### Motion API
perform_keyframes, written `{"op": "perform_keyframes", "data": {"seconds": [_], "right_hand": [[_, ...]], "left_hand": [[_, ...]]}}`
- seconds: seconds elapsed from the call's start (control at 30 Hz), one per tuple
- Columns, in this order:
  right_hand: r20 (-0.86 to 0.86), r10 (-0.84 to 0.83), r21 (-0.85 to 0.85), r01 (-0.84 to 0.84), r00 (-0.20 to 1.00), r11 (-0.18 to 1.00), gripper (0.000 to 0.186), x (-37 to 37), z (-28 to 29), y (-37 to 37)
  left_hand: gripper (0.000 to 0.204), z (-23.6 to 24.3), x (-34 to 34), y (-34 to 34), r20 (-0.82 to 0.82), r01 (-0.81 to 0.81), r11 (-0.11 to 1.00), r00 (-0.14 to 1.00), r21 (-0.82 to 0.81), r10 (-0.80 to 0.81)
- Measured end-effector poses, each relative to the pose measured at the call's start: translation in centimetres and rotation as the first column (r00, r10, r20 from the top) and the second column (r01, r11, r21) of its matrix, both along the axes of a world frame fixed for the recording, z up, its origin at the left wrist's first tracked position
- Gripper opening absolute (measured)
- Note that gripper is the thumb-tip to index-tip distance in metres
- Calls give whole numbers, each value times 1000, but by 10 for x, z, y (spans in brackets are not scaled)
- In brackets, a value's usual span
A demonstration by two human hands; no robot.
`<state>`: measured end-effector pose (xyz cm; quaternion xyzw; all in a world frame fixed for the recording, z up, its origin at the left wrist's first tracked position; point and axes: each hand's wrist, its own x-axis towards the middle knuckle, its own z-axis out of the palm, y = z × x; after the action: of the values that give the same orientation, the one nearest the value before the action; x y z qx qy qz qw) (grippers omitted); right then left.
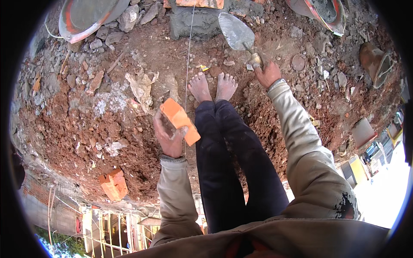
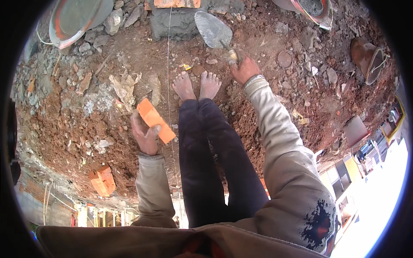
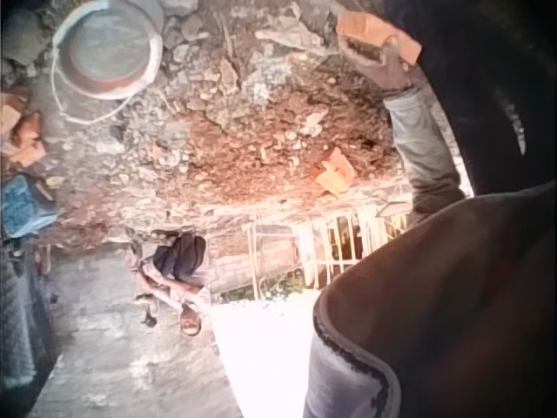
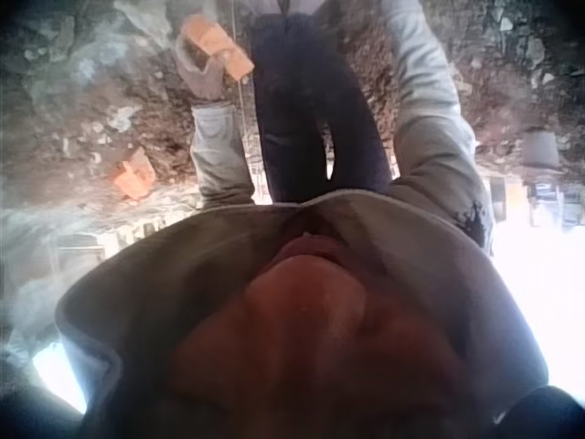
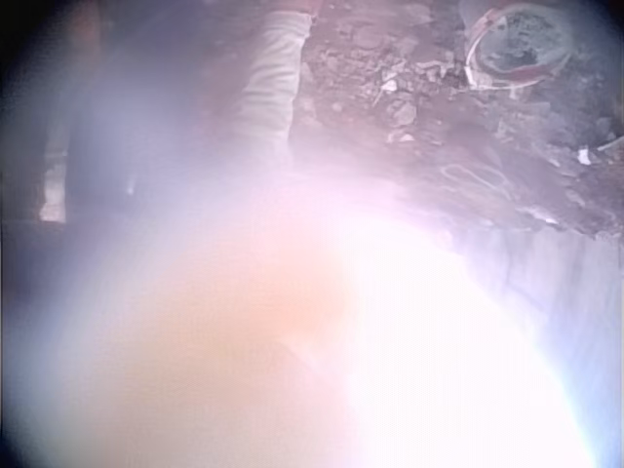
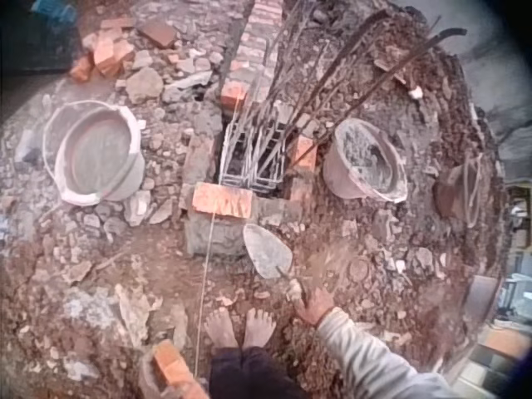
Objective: The person places bricks along a string line on the ground and then scoops cement from a head pan with a trowel to spread it between the bricks. The person works barefoot on a dirt construction site.
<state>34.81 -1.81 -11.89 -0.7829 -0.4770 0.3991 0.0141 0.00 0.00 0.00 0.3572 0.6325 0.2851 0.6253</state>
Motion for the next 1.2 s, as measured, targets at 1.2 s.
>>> {"op": "perform_keyframes", "data": {"seconds": [1.2], "right_hand": [[-671,-693,-97,895,264,435,33,-51,-47,75]], "left_hand": [[32,-227,80,146,-226,-23,846,967,-532,-116]]}}
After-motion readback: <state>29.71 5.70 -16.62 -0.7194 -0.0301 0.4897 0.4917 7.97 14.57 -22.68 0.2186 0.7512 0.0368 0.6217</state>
